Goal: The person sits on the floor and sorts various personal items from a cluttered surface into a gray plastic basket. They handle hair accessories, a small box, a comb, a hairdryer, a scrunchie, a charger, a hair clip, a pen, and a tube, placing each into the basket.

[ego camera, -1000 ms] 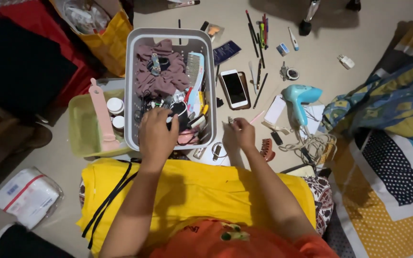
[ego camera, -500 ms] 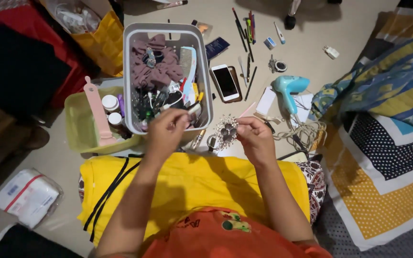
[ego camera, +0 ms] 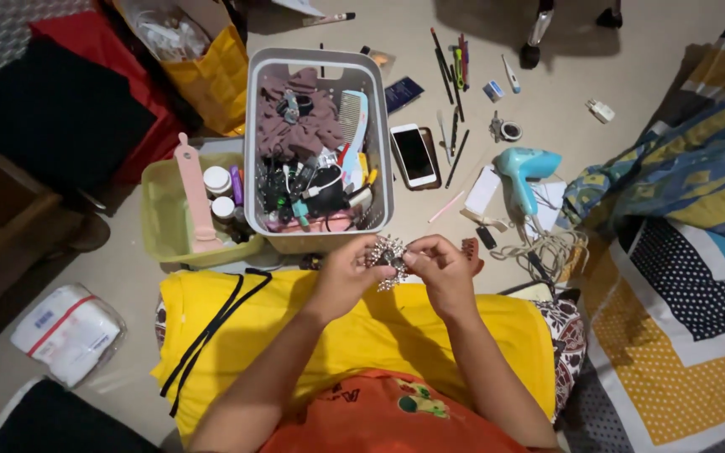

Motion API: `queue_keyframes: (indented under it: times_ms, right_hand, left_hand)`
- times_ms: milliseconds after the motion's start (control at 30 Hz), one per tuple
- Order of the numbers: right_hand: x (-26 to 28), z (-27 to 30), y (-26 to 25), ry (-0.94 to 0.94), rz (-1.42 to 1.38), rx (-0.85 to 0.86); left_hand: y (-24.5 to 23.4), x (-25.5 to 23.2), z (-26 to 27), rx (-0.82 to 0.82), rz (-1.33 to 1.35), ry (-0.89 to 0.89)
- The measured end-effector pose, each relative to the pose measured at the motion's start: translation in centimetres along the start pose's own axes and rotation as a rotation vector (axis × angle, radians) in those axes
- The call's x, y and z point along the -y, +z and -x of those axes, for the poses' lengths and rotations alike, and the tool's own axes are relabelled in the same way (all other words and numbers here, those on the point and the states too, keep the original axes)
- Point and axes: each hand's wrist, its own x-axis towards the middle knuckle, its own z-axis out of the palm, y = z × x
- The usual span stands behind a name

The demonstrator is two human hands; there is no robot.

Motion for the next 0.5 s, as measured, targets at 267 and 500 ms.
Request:
queue_keyframes:
  times_ms: [267, 500]
  right_hand:
    - [0.7, -0.7, 0.1, 0.009, 0.037, 0.081]
    - [0.8, -0.8, -2.4, 0.078, 0.184, -0.028]
  left_hand:
    - [-1.7, -3.2, -0.3, -0.068, -0.145, -0.049]
    - [-5.3, -12.9, -2.6, -0.478, -0.399, 0.029]
